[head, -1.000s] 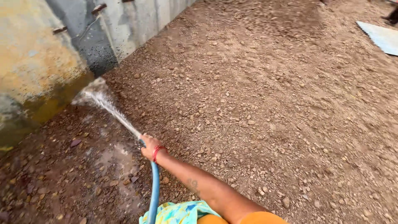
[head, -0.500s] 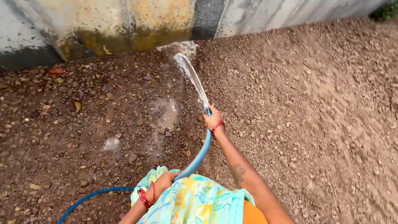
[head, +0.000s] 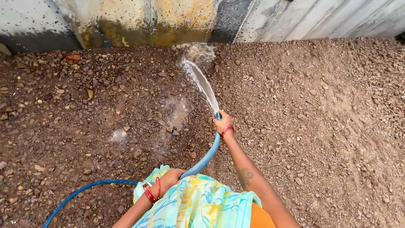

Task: Watering the dry, rocky ground with a hose.

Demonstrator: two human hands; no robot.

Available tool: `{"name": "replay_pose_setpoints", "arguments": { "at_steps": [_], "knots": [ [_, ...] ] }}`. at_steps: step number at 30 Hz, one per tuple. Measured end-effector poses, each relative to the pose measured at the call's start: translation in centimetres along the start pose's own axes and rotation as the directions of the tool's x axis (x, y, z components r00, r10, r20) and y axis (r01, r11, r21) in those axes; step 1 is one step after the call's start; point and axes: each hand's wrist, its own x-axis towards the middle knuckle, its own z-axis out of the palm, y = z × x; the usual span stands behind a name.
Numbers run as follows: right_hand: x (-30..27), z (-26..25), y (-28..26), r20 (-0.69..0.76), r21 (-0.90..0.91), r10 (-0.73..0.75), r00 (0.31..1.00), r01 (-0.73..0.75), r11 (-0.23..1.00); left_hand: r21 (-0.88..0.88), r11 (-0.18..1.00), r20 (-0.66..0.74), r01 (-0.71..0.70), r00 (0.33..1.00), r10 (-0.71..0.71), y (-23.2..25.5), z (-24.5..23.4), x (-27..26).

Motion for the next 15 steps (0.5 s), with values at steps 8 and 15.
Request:
{"name": "replay_pose_setpoints", "arguments": {
  "at_steps": [8, 15],
  "knots": [
    [-0.1, -0.5, 1.9, -0.032, 0.303, 0.119, 0.992, -0.104, 0.947, -0.057, 0.998, 0.016, -0.001, 1.000, 0.002, 0.4, 0.2, 0.4],
    [0.3, -0.4, 4.5, -0.085, 0.388, 0.116, 0.990, -0.075, 0.919, -0.016, 0.999, 0.029, -0.037, 0.999, 0.038, 0.6, -0.1, 0.7]
  ]
}}
